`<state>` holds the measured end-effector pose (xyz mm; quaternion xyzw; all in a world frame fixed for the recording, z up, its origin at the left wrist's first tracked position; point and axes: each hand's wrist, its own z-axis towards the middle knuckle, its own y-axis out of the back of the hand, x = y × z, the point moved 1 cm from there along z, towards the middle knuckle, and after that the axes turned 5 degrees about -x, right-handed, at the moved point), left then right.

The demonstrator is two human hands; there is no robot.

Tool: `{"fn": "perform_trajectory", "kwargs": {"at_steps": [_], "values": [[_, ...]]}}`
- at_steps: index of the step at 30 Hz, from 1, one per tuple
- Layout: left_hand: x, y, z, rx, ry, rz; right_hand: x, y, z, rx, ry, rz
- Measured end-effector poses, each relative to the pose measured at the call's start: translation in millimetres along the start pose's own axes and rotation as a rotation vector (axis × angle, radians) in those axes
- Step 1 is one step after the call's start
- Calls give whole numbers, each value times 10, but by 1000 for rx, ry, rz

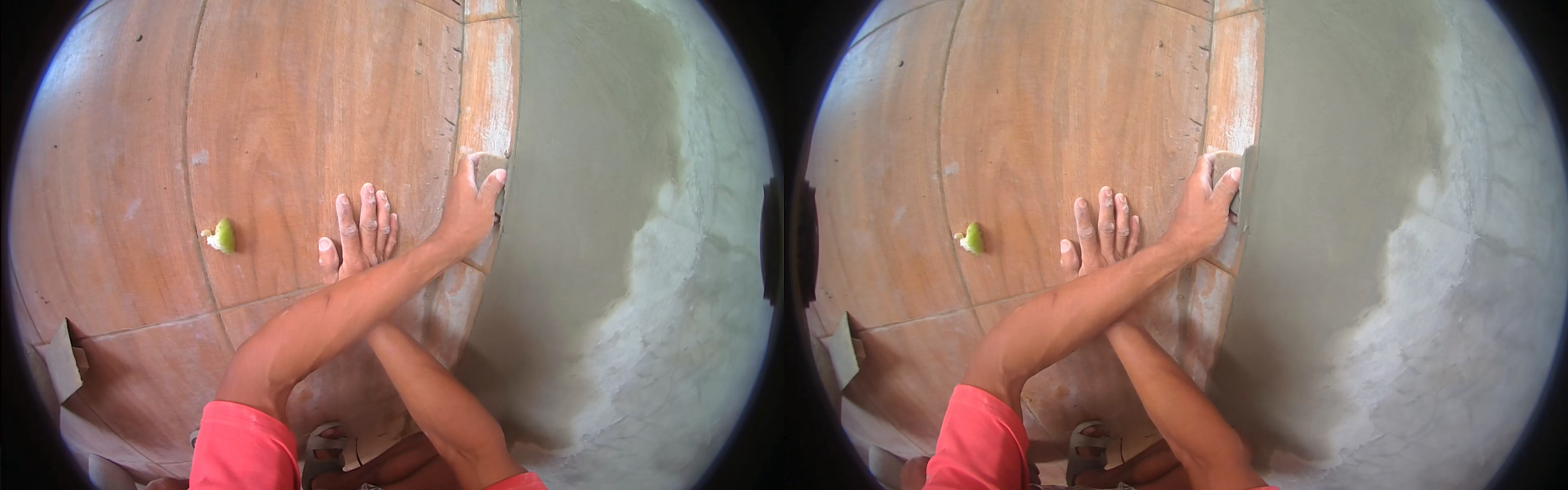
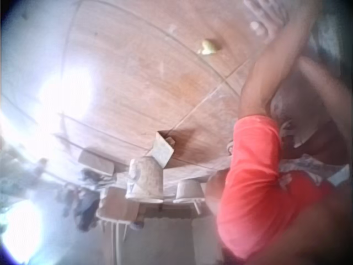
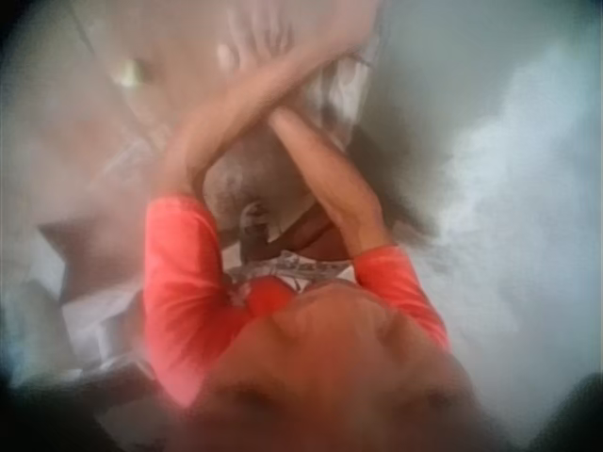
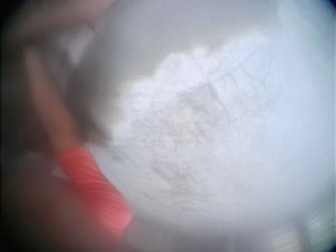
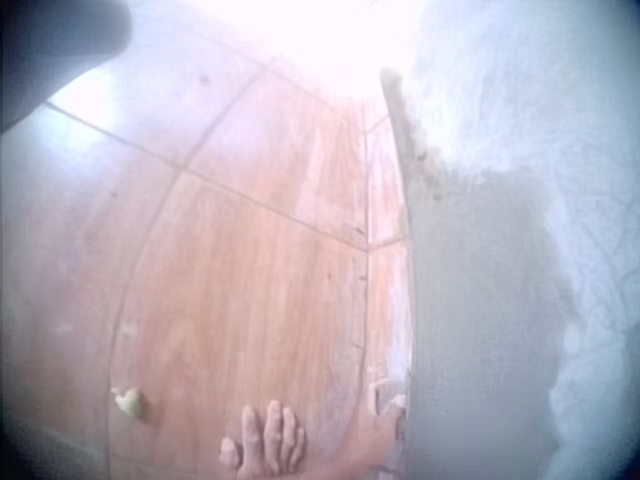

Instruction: The person applies a wet plaster-like substance to a wall using a small trowel, smoothing it along the edge where the wall meets a tiled floor. The person briefly pauses to scoop more material from a bucket before continuing to spread and smooth the surface.

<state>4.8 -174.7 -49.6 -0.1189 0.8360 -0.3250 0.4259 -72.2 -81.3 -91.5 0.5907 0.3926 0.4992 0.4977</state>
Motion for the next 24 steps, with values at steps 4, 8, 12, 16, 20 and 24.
{"fn": "perform_trajectory", "kwargs": {"at_steps": [4,8,12,16,20,24], "values": [[-25,189,-196,24,139,-174,-47,-57,-19,-12,21,-16],[-207,278,110,-106,182,-259,-135,-74,-22,-65,42,-4],[-264,228,456,-191,13,-90,-34,-104,-2,-16,43,24],[-321,-81,453,-249,-86,238,14,26,6,64,16,-49],[-530,-493,175,-239,-46,376,26,1,14,-6,9,22],[-619,-770,-388,-101,-183,345,1,-100,-7,-64,28,10]]}}
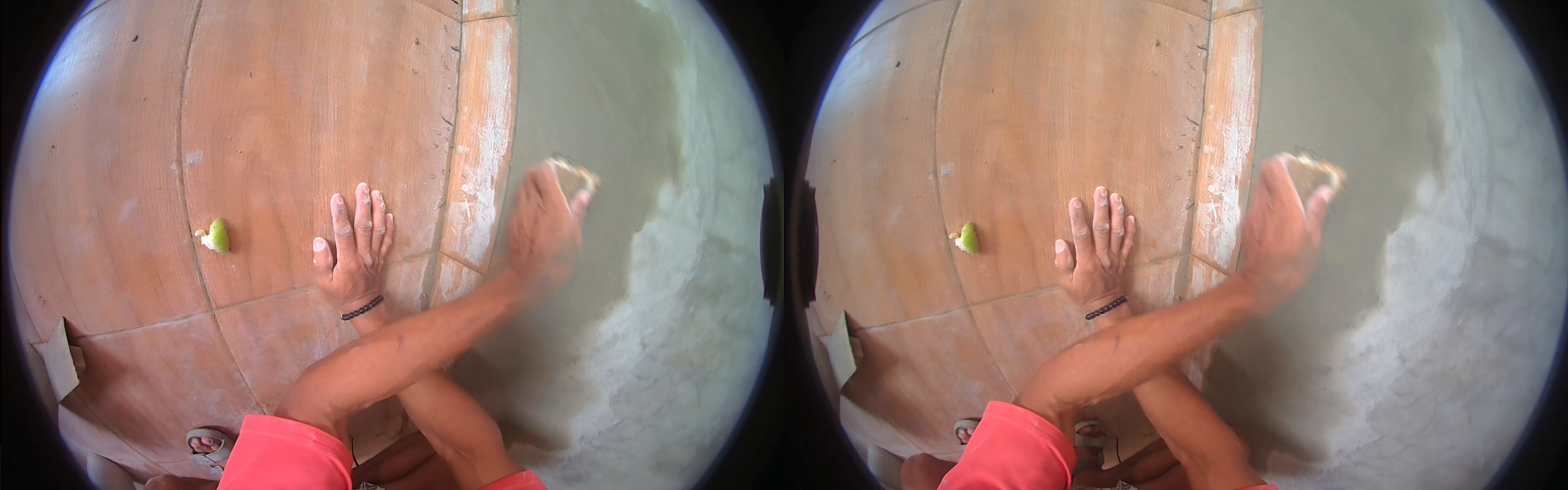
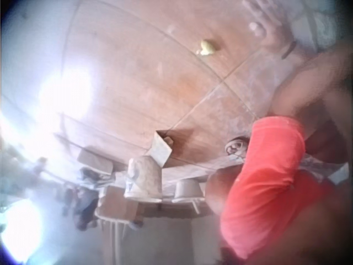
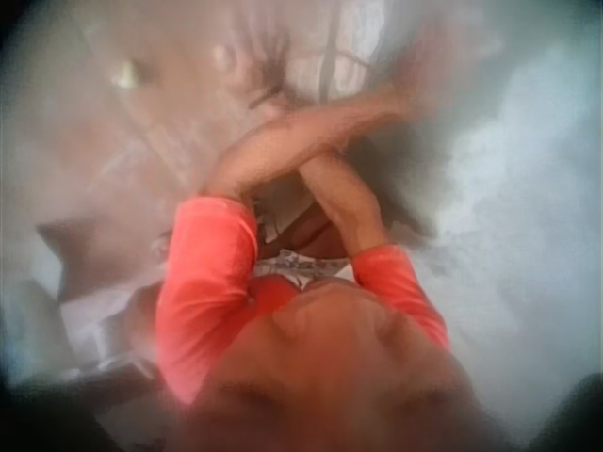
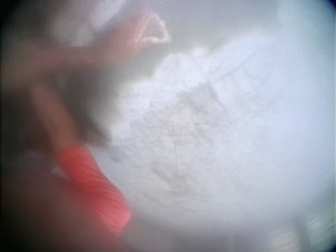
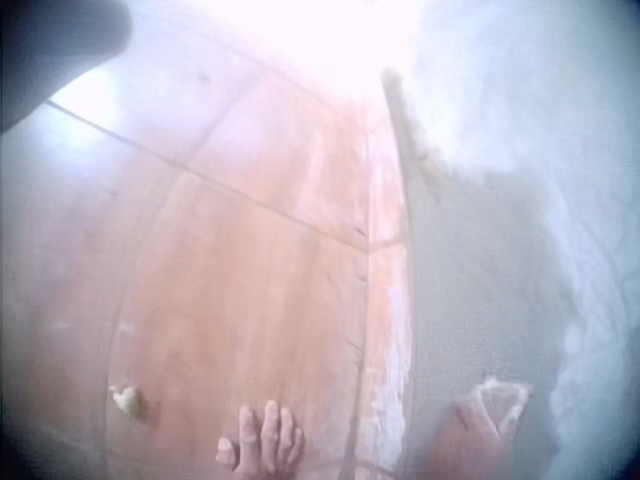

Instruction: The person applies a wet plaster-like substance to a wall using a small trowel, smoothing it along the edge where the wall meets a tiled floor. The person briefly pauses to scoop more material from a bucket before continuing to spread and smooth the surface.

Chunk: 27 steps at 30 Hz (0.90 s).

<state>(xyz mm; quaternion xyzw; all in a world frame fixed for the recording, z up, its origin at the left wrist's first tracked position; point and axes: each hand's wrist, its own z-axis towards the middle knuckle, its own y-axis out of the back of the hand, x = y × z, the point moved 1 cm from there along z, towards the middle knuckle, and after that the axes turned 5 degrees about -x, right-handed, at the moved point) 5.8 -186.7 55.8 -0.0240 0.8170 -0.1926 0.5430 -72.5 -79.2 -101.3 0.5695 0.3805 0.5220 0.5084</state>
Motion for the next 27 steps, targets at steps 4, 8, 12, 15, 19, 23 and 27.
{"fn": "perform_trajectory", "kwargs": {"at_steps": [4,8,12,15,19,23,27], "values": [[-97,74,-370,29,-194,-88,-48,4,-7,-7,-10,-9],[369,342,779,-242,119,46,53,88,24,48,-9,6],[10,135,726,-77,30,130,52,68,16,26,-7,12],[-246,-91,-92,30,-306,12,-20,22,11,-6,-16,8],[-70,79,-37,-25,-351,10,-92,11,-3,-9,-12,-3],[28,244,1099,-175,-35,112,76,199,63,106,-7,-11],[-312,19,729,-19,-97,161,29,89,26,59,-11,-6]]}}
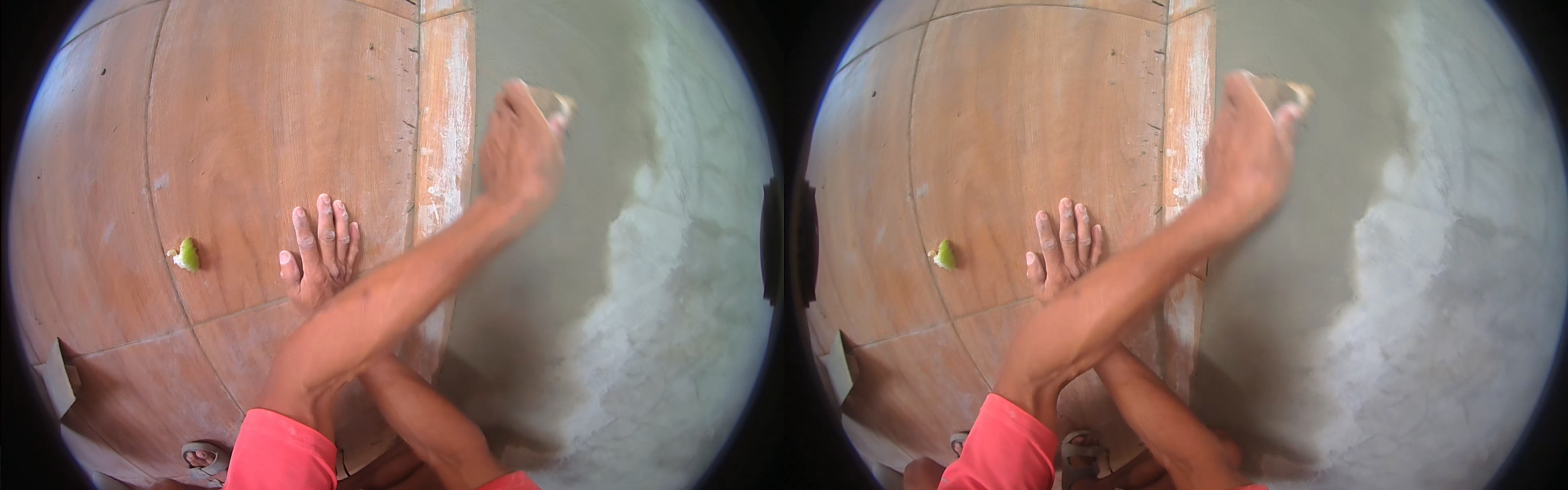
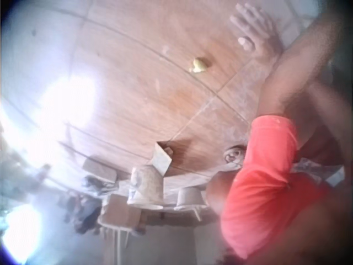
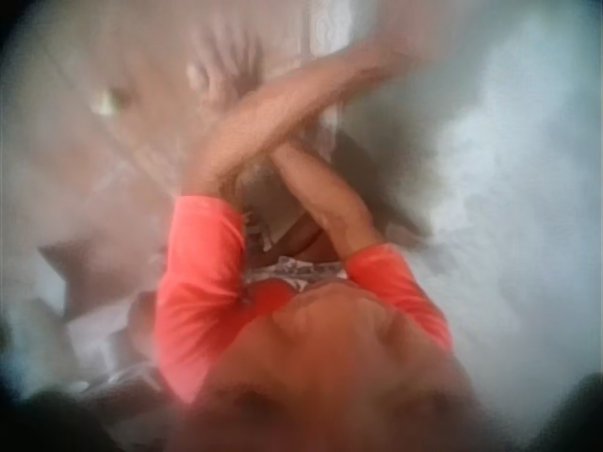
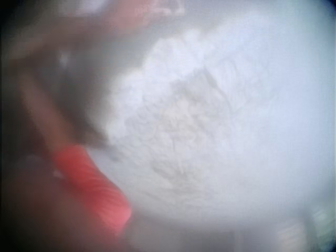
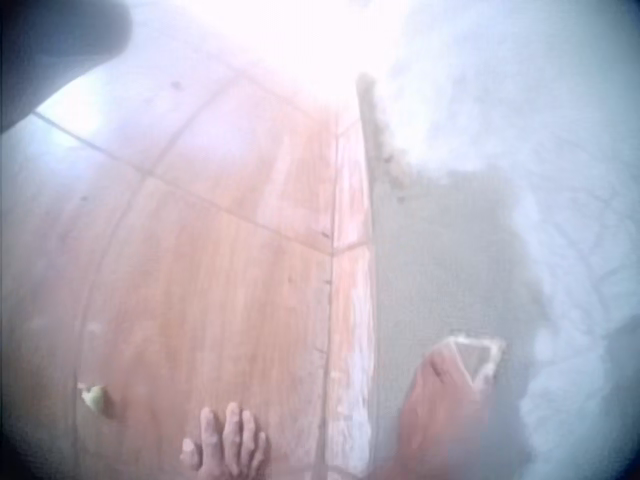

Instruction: The person applies a wet plaster-like substance to a wall using a small trowel, smoothing it along the edge where the wall meets a tiled floor. The person briefly pauses to scoop more material from a bucket before continuing to spread and smooth the surface.

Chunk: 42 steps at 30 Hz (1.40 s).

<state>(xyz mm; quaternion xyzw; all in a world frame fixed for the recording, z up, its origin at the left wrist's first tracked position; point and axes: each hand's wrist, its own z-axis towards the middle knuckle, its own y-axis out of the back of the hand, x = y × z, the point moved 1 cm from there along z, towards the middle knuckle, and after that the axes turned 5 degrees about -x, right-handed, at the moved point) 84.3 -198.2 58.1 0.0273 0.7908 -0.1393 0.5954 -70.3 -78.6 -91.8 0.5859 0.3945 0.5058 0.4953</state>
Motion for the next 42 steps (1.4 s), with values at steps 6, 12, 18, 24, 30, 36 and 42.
{"fn": "perform_trajectory", "kwargs": {"at_steps": [6,12,18,24,30,36,42], "values": [[152,79,-713,-7,-205,-174,-119,-10,-27,-29,-4,-28],[310,187,773,-143,158,48,118,78,32,94,4,-30],[62,-97,-296,49,-183,26,-131,6,-16,-44,0,-24],[256,169,805,-65,198,-89,71,67,17,59,48,-30],[-167,-156,-18,9,-295,38,-103,17,-19,-21,-10,-63],[-202,15,752,-58,-50,-57,82,53,2,91,19,-45],[-147,-292,-28,-48,-376,-107,-126,102,59,6,17,-96]]}}
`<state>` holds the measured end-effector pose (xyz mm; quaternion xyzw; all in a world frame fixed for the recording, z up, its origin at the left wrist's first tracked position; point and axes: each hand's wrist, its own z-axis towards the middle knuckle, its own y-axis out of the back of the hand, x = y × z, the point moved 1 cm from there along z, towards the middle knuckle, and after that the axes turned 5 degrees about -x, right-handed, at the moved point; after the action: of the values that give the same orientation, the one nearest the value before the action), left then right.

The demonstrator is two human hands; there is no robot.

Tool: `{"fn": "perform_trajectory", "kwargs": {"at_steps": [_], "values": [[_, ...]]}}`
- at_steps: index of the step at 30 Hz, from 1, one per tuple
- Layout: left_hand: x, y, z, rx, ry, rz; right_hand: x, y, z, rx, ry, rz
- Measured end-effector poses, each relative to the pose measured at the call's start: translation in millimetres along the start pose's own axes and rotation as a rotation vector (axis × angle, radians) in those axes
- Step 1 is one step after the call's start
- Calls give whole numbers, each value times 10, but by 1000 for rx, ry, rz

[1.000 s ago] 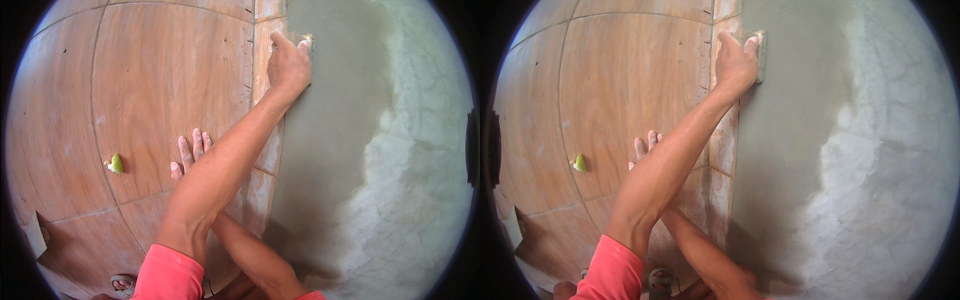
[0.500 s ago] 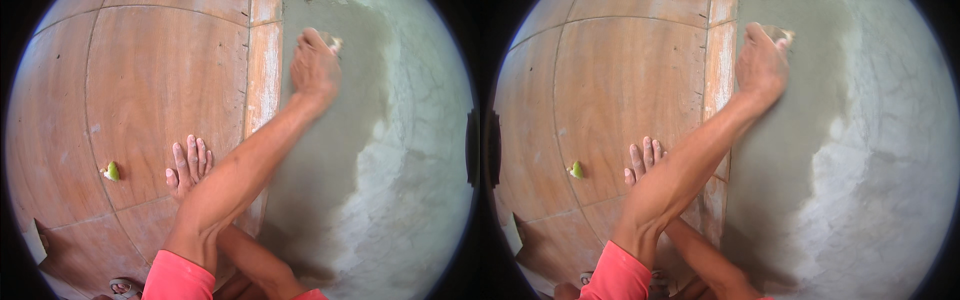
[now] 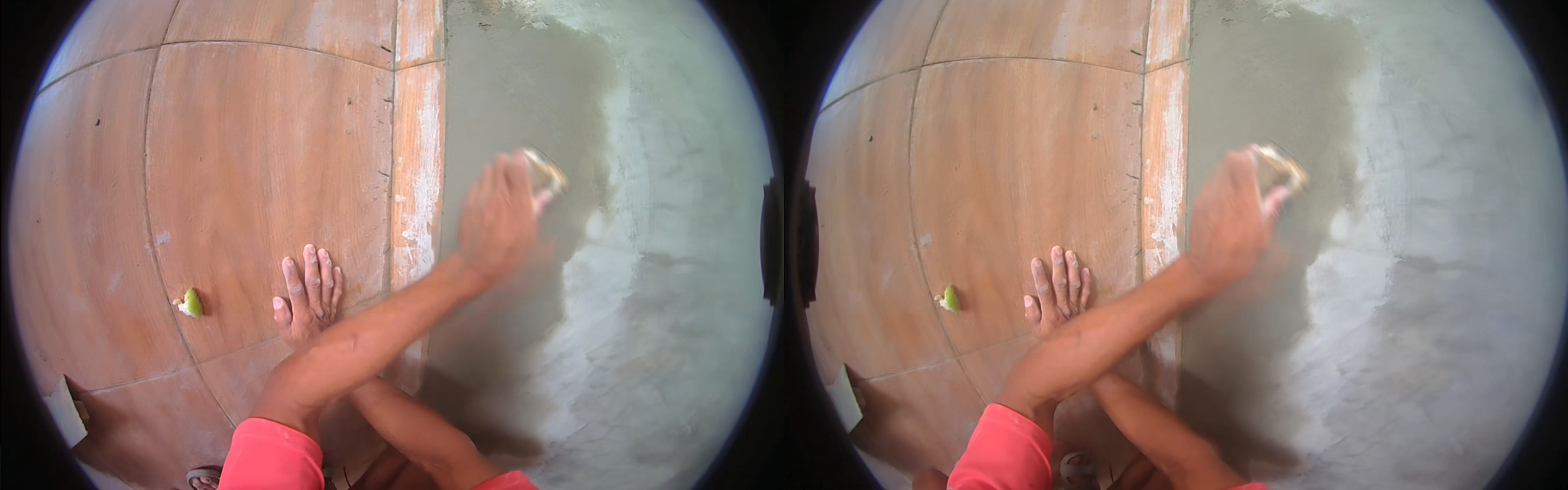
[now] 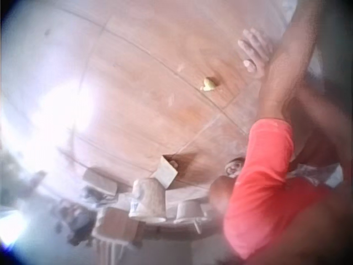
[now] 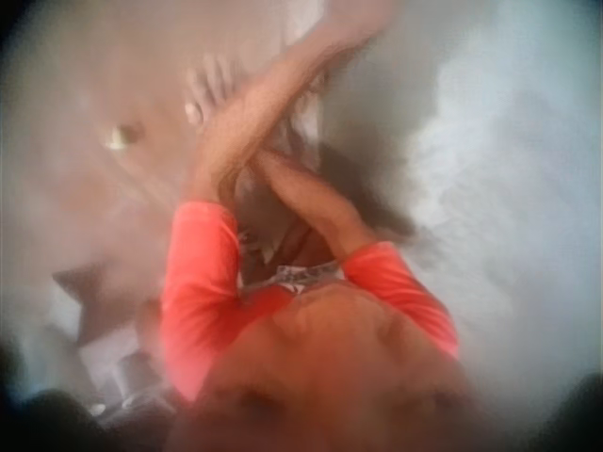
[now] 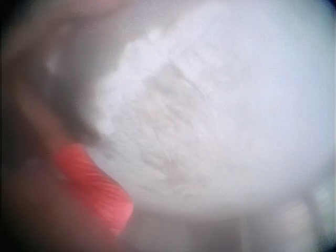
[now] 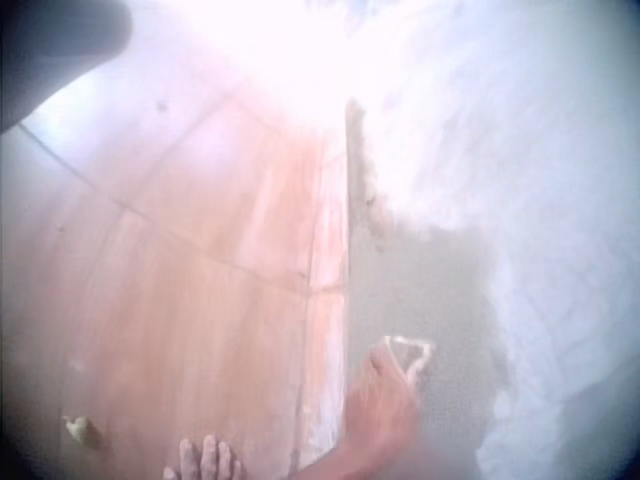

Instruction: The person applies a wet plaster-like substance to a wall using a small trowel, smoothing it along the edge where the wall meets a tiled floor. The person briefly pauses to scoop more material from a bucket before continuing to spread and smooth the surface.

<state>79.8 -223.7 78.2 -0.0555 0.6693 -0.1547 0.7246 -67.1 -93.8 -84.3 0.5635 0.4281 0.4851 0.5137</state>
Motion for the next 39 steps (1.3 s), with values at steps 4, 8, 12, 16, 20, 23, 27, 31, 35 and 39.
{"fn": "perform_trajectory", "kwargs": {"at_steps": [4,8,12,16,20,23,27,31,35,39], "values": [[-30,164,601,-101,128,97,264,-47,12,51,15,85],[-185,-40,-103,-16,-85,10,56,-92,-76,-50,-43,75],[45,104,374,-88,195,39,138,-1,-22,33,-27,52],[-375,9,2,-64,-83,64,188,-95,-48,-17,-33,106],[-17,21,-294,-17,-77,12,33,-48,-47,-29,-38,76],[-10,136,477,-68,219,70,202,15,-23,41,-17,85],[-519,-30,-141,28,-129,-7,149,-92,-41,-37,-35,101],[-52,-2,219,-50,40,15,48,69,16,7,-28,61],[-318,-40,497,-245,-84,109,205,5,-4,4,-23,103],[-206,48,-727,77,-214,-42,85,-126,-75,-63,-45,125]]}}
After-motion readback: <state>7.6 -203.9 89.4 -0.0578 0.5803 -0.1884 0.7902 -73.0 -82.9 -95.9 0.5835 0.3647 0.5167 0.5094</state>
